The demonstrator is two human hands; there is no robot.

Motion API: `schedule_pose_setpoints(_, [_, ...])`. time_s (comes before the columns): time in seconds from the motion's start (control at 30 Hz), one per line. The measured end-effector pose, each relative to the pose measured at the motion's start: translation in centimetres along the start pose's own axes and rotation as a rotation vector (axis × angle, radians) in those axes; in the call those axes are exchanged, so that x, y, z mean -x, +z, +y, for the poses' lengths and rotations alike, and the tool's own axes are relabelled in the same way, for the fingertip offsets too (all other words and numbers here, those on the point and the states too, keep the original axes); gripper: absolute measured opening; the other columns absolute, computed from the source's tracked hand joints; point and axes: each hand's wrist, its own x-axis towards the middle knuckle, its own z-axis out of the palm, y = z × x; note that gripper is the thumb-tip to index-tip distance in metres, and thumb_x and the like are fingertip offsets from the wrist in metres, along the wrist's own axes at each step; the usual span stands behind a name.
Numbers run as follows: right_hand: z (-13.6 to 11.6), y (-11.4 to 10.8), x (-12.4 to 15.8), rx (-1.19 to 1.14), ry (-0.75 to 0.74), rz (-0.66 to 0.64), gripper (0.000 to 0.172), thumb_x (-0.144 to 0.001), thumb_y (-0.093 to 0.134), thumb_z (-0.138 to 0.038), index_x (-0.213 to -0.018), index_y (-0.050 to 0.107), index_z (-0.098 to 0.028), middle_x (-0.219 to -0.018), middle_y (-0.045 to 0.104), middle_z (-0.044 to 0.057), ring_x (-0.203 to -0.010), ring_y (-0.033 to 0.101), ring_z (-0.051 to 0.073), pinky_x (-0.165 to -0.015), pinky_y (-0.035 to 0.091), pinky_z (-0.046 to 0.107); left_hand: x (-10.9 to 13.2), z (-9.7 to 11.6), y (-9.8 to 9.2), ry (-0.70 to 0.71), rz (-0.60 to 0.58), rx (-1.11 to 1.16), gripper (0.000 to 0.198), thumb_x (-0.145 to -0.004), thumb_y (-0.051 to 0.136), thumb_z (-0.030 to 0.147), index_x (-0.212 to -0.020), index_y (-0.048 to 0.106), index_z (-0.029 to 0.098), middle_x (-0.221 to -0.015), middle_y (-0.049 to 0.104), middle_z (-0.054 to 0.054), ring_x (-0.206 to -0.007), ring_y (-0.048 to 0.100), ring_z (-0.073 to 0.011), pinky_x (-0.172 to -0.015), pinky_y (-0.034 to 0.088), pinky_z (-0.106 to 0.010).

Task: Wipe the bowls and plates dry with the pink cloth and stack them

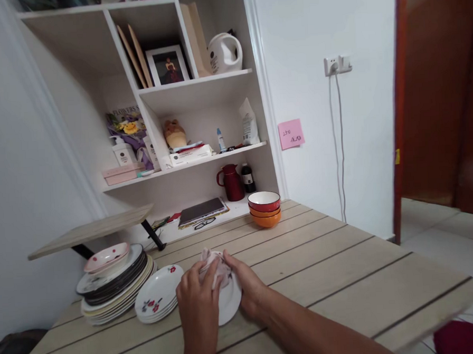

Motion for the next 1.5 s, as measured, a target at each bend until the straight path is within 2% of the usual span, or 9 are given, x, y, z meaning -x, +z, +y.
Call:
schedule_pose_setpoints(0.17, [-1.4, -1.2, -1.2, -0.063, -0.055, 0.016, 0.043, -0.092, 0.053, -0.050, -0.094, 0.070, -0.011, -0.071, 0.076, 0.009, -0.062, 0.071, 0.022, -0.070, 0.055, 0.034, 0.4, -0.3, 0.4, -0.094, -0.073, 0.012, 0.027, -0.089, 0.062, 0.025, -0.115, 0.070, 0.028, -0.105, 0.063, -0.008, -0.095, 0.058, -0.0255, -0.078, 0.049, -0.038])
schedule_pose_setpoints(0.33, [-3.4, -1.9, -1.0, -0.106, -0.117, -0.036, 0.047, -0.092, 0.050, -0.053, -0.094, 0.069, -0.010, -0.077, 0.077, 0.011, -0.066, 0.071, 0.024, -0.071, 0.055, 0.036, 0.5, 0.9, 0.5, 0.085, -0.077, 0.173, 0.031, -0.085, 0.064, 0.019, -0.114, 0.070, 0.029, -0.111, 0.064, -0.008, -0.097, 0.060, -0.0236, -0.083, 0.051, -0.038])
schedule_pose_setpoints(0.47, [-2.3, -1.4, -0.4, -0.045, -0.058, -0.063, 0.047, -0.093, 0.051, -0.052, -0.088, 0.070, -0.009, -0.073, 0.075, 0.011, -0.060, 0.068, 0.020, -0.063, 0.052, 0.028, 0.2, 1.9, 0.1, 0.135, -0.048, 0.208, 0.031, -0.083, 0.065, 0.013, -0.107, 0.072, 0.030, -0.109, 0.065, -0.007, -0.098, 0.060, -0.0239, -0.082, 0.051, -0.038])
schedule_pose_setpoints(0.63, [0.0, -0.5, -0.3, -0.018, -0.001, -0.056, 0.038, -0.095, 0.054, -0.042, -0.087, 0.070, -0.008, -0.070, 0.075, 0.008, -0.057, 0.067, 0.015, -0.061, 0.050, 0.023, 0.0, 1.2, -0.2, -0.024, -0.005, 0.083, 0.027, -0.087, 0.063, 0.018, -0.110, 0.072, 0.028, -0.107, 0.064, -0.009, -0.097, 0.058, -0.0253, -0.079, 0.047, -0.039])
schedule_pose_setpoints(0.8, [-0.3, -0.8, -0.8, -0.068, -0.031, 0.046, 0.034, -0.094, 0.055, -0.039, -0.089, 0.070, -0.009, -0.066, 0.074, 0.007, -0.056, 0.067, 0.017, -0.064, 0.053, 0.027, 0.2, 0.0, 0.0, -0.193, -0.034, -0.021, 0.024, -0.090, 0.059, 0.022, -0.109, 0.073, 0.028, -0.104, 0.063, -0.009, -0.095, 0.056, -0.0266, -0.073, 0.045, -0.038])
schedule_pose_setpoints(1.0, [-1.8, -1.5, -0.9, -0.092, -0.064, -0.001, 0.039, -0.093, 0.053, -0.046, -0.090, 0.069, -0.011, -0.071, 0.075, 0.008, -0.056, 0.066, 0.019, -0.060, 0.052, 0.029, 0.5, 0.7, 0.2, -0.025, -0.031, 0.128, 0.028, -0.086, 0.062, 0.017, -0.110, 0.073, 0.030, -0.108, 0.064, -0.008, -0.097, 0.058, -0.0254, -0.082, 0.048, -0.040])
schedule_pose_setpoints(1.17, [-0.8, -1.1, -0.6, -0.047, -0.018, -0.068, 0.040, -0.094, 0.053, -0.045, -0.091, 0.069, -0.008, -0.073, 0.075, 0.009, -0.058, 0.066, 0.016, -0.061, 0.051, 0.025, 0.2, 1.8, 0.0, 0.056, -0.023, 0.222, 0.028, -0.086, 0.061, 0.016, -0.109, 0.073, 0.028, -0.108, 0.064, -0.007, -0.097, 0.059, -0.0245, -0.083, 0.049, -0.040])
schedule_pose_setpoints(1.4, [0.3, -0.8, -1.0, -0.031, -0.040, 0.038, 0.025, -0.091, 0.060, -0.033, -0.090, 0.069, -0.010, -0.069, 0.075, 0.006, -0.057, 0.068, 0.017, -0.062, 0.052, 0.026, 0.2, 0.2, 0.0, -0.270, -0.116, 0.062, 0.025, -0.088, 0.060, 0.023, -0.110, 0.073, 0.027, -0.105, 0.063, -0.009, -0.095, 0.057, -0.0273, -0.077, 0.047, -0.041])
schedule_pose_setpoints(1.5, [-0.2, -1.0, -1.0, -0.046, -0.051, 0.069, 0.026, -0.089, 0.062, -0.037, -0.090, 0.068, -0.011, -0.070, 0.075, 0.007, -0.059, 0.069, 0.018, -0.064, 0.054, 0.029, 0.4, -0.4, 0.0, -0.270, -0.169, 0.076, 0.025, -0.088, 0.060, 0.022, -0.108, 0.073, 0.027, -0.103, 0.063, -0.008, -0.093, 0.056, -0.0259, -0.078, 0.047, -0.040])
